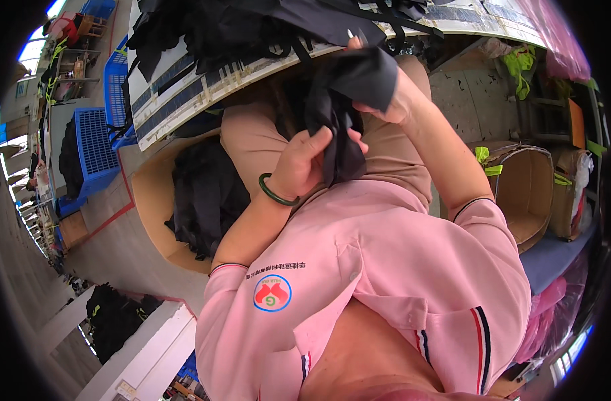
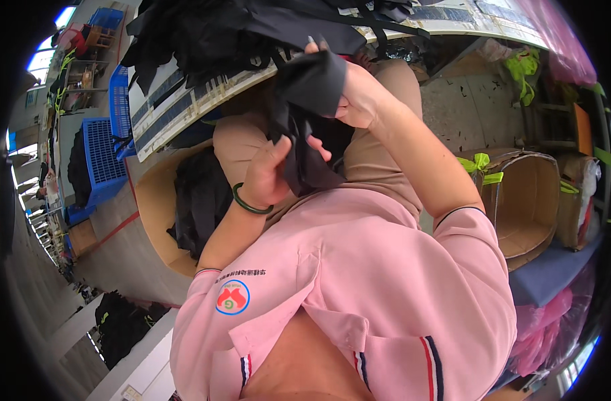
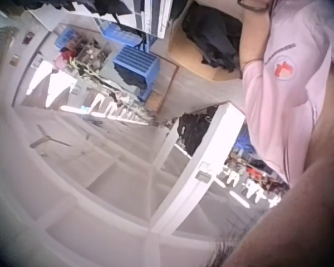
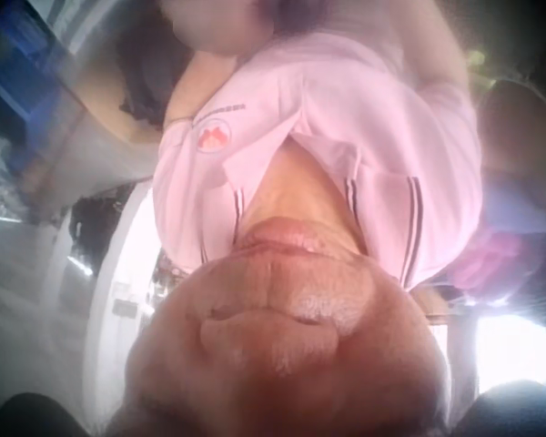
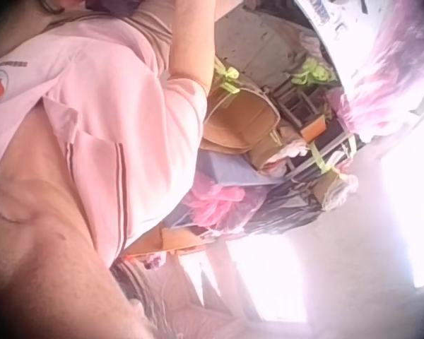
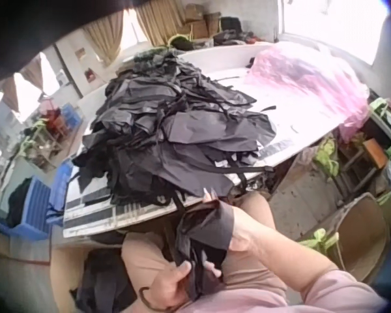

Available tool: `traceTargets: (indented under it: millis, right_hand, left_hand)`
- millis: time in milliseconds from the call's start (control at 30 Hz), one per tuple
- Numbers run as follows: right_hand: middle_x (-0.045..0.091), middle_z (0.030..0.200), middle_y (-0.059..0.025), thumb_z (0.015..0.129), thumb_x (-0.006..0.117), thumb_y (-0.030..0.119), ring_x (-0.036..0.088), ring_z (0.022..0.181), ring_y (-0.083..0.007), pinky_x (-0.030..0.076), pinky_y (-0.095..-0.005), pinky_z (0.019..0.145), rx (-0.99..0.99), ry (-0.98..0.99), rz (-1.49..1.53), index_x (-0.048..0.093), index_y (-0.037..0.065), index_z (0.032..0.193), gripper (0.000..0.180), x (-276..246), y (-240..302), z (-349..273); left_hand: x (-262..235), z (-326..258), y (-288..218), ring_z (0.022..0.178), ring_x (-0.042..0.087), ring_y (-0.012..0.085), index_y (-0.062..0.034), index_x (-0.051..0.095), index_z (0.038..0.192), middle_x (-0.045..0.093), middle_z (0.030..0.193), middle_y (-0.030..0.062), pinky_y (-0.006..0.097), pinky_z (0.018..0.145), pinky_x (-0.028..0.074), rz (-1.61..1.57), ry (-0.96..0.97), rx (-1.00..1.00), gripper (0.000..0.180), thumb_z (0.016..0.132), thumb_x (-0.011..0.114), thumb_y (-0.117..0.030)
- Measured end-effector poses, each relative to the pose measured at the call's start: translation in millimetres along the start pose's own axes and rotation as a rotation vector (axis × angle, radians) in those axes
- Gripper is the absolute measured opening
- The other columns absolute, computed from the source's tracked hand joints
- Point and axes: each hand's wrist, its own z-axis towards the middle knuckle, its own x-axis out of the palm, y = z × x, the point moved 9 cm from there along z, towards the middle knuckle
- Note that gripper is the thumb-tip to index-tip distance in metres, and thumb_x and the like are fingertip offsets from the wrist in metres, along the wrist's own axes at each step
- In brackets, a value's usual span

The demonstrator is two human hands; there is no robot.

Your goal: The person sits on a low stool in a workshop, trimming loose threads and edges from black fabric pieces using small scissors. They handle the fabric one piece at a time, cutting excess material and placing the finished items into a cardboard box on the floor.

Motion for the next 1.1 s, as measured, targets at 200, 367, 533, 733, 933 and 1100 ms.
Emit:
traceTargets:
  millis: [200, 367, 533, 733, 933, 1100]
  right_hand:
    - [0.066, 0.082, -0.0103, 0.098, 0.034, 0.054, 0.024, 0.037, -0.0025, 0.020, -0.0176, 0.032, 0.030, 0.059, -0.233, 0.058, 0.000, 0.107, 0.060, -8, -42, -9]
    - [0.047, 0.063, 0.0066, 0.085, 0.070, 0.030, 0.034, 0.048, -0.0004, 0.024, -0.0189, 0.042, -0.092, 0.015, -0.691, 0.063, 0.005, 0.086, 0.026, 11, -38, -21]
    - [0.044, 0.058, 0.0077, 0.084, 0.070, 0.014, 0.032, 0.043, -0.0006, 0.023, -0.0200, 0.039, -0.078, 0.031, -0.420, 0.057, 0.008, 0.081, 0.014, 5, -32, -22]
    - [0.037, 0.054, 0.0080, 0.087, 0.064, 0.008, 0.031, 0.039, -0.0019, 0.023, -0.0200, 0.036, -0.124, -0.006, -0.315, 0.051, 0.010, 0.081, 0.014, -1, -29, -37]
    - [0.042, 0.059, 0.0077, 0.087, 0.065, 0.011, 0.033, 0.041, -0.0009, 0.023, -0.0189, 0.037, -0.093, -0.075, -0.406, 0.052, 0.007, 0.089, 0.014, -8, -45, -37]
    - [0.044, 0.057, 0.0091, 0.086, 0.067, 0.014, 0.032, 0.040, 0.0003, 0.023, -0.0176, 0.037, -0.083, -0.193, -0.565, 0.055, 0.008, 0.086, 0.014, -6, -52, -36]
  left_hand:
    - [-41, -5, -5, 0.116, 0.054, 0.0298, 0.0040, 0.049, 0.126, 0.059, 0.121, 0.0156, 0.042, 0.101, 0.042, -0.215, -0.194, 0.123, 0.050, 0.100, 0.034, -0.037]
    - [-59, -9, 1, 0.109, 0.058, 0.0198, 0.0020, 0.053, 0.121, 0.060, 0.118, 0.0109, 0.034, 0.096, 0.044, -0.030, -0.323, 0.181, 0.040, 0.099, 0.038, -0.028]
    - [-102, -22, 2, 0.103, 0.060, 0.0156, 0.0008, 0.060, 0.111, 0.063, 0.112, 0.0075, 0.029, 0.091, 0.045, 0.049, -0.487, 0.245, 0.032, 0.098, 0.043, -0.023]
    - [-73, -29, -36, 0.096, 0.062, 0.0179, -0.0010, 0.062, 0.106, 0.066, 0.104, 0.0075, 0.033, 0.088, 0.047, -0.263, -0.473, 0.425, 0.029, 0.097, 0.045, -0.023]
    - [-66, -26, -23, 0.100, 0.057, 0.0120, -0.0042, 0.056, 0.119, 0.062, 0.111, 0.0040, 0.030, 0.091, 0.044, 0.221, -0.293, 0.347, 0.034, 0.089, 0.062, -0.020]
    - [-68, -20, -17, 0.091, 0.057, 0.0141, -0.0012, 0.062, 0.104, 0.065, 0.098, 0.0064, 0.029, 0.086, 0.045, 0.409, -0.305, 0.404, 0.030, 0.082, 0.072, -0.019]
